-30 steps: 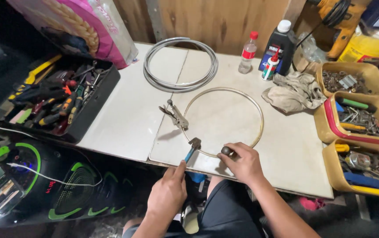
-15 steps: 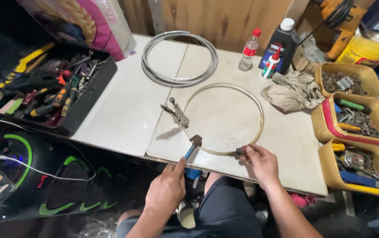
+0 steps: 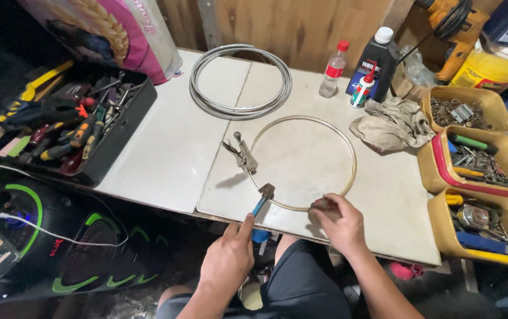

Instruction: Using a hammer to tap and adjust a metal hoop on a workbench

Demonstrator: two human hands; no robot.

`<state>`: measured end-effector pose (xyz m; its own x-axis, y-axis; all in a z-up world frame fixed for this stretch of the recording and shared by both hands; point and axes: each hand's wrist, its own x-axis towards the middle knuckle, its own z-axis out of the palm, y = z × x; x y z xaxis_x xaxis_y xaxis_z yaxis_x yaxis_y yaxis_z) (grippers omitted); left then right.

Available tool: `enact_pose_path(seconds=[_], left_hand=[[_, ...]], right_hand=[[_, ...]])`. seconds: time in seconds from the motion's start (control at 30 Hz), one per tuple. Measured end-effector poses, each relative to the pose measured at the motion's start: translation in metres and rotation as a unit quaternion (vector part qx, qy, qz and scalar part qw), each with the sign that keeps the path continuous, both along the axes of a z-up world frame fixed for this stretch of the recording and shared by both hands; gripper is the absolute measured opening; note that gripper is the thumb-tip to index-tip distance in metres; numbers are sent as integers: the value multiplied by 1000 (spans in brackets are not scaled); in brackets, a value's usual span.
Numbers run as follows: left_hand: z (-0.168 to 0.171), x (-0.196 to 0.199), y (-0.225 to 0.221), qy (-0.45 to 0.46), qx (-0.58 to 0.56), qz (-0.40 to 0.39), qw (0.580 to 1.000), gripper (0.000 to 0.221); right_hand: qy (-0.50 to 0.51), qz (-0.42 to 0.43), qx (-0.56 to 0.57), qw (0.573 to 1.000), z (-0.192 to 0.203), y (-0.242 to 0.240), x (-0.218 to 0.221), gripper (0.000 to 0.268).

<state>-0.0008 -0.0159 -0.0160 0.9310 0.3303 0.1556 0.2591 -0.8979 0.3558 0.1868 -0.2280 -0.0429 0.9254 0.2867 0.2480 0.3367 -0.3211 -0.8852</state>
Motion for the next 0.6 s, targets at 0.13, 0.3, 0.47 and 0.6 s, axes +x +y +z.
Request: enact_pose_path(seconds=[0.13, 0.3, 0.47, 0.6], left_hand=[[9, 2, 1, 16, -8, 9, 1000, 54], [5, 5, 2, 13, 0, 11, 1000, 53], [4, 4, -1, 13, -18, 7, 1000, 51], [-5, 3, 0, -39, -1, 14, 999, 50]], right_hand=[[146, -46, 16, 988, 10, 14, 13, 30], [149, -15, 112, 982, -9, 4, 16, 30], [144, -29, 135, 980, -22, -10, 20, 24], [230, -45, 343, 910, -13, -18, 25, 20]])
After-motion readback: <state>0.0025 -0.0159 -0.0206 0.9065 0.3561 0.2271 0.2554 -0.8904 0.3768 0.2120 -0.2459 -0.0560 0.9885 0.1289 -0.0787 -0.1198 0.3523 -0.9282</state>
